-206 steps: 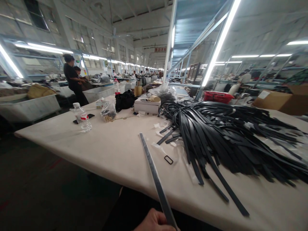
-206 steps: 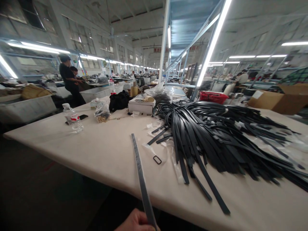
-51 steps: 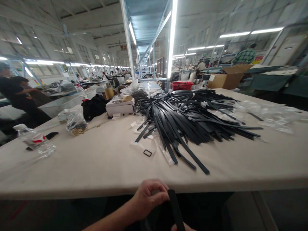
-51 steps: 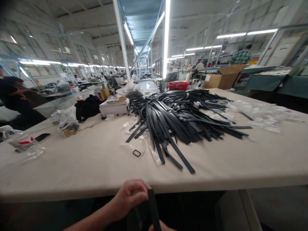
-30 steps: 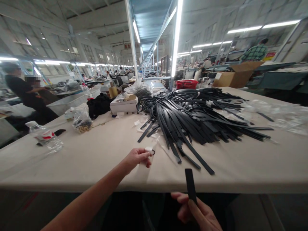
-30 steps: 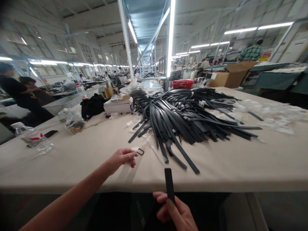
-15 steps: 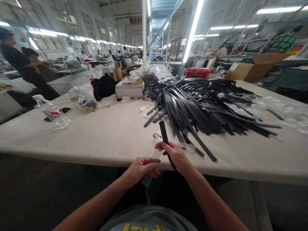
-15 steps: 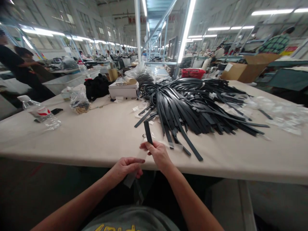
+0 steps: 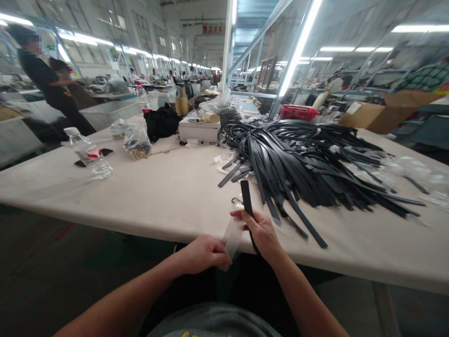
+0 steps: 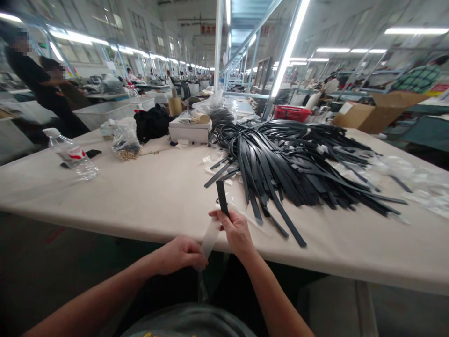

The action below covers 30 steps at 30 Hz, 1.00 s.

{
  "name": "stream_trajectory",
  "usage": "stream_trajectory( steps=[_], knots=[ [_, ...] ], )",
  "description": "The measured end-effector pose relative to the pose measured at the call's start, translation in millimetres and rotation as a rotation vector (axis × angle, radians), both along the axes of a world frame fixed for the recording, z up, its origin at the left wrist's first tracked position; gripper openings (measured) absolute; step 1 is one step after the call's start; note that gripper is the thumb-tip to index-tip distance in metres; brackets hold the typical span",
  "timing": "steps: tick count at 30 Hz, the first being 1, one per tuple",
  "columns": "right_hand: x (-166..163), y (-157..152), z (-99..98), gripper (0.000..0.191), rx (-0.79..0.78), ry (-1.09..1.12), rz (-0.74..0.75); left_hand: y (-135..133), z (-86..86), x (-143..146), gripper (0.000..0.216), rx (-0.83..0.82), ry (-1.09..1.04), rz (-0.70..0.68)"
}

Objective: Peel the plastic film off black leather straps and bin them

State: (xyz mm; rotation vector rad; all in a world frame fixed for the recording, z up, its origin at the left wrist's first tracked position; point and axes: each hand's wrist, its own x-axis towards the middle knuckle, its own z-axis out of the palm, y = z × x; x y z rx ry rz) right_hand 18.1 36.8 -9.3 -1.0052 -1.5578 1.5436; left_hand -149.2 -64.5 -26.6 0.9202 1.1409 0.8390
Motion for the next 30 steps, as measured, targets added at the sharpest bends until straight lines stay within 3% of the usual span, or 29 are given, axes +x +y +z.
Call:
stream_trajectory(
  steps=[3, 7, 9, 11, 12, 14, 19, 21, 24, 30],
  knots=[
    [8, -6, 0.5, 0.044, -0.051, 0.045, -0.036, 51, 22.2, -33, 0.016, 0.029, -0.098, 0.14],
    [26, -25, -1.7, 0.045, -0.131, 0.123, -0.011, 130, 75.9, -94, 0.027, 0.196, -0.255, 0.529],
    [35, -38, -3.4, 0.048, -0.138, 0.116, 0.002, 152, 102.3, -109, 0.03, 0.3, -0.335, 0.671],
    [44, -49, -4.7, 0.051, -0.098, 0.043, 0.001, 155, 115.5, -104, 0.028, 0.384, -0.419, 0.756],
    [48, -53, -5.2, 0.052, -0.069, -0.013, 0.004, 150, 114.6, -94, 0.026, 0.393, -0.467, 0.769],
    [56, -61, -6.4, 0.053, 0.006, -0.156, 0.027, 132, 97.2, -62, 0.02, 0.323, -0.576, 0.745],
    [63, -71, -12.7, 0.049, 0.23, -0.493, 0.112, 74, 13.7, 17, 0.023, 0.011, -0.585, 0.622],
    [60, -72, -15.3, 0.049, 0.272, -0.545, 0.115, 61, -7.4, 33, 0.026, -0.071, -0.593, 0.608],
    [54, -72, -18.6, 0.048, 0.306, -0.59, 0.127, 55, -16.1, 41, 0.033, -0.113, -0.603, 0.599],
    [50, -74, -25.8, 0.047, 0.3, -0.635, 0.133, 54, -8.1, 39, 0.035, -0.12, -0.595, 0.608]
  ],
)
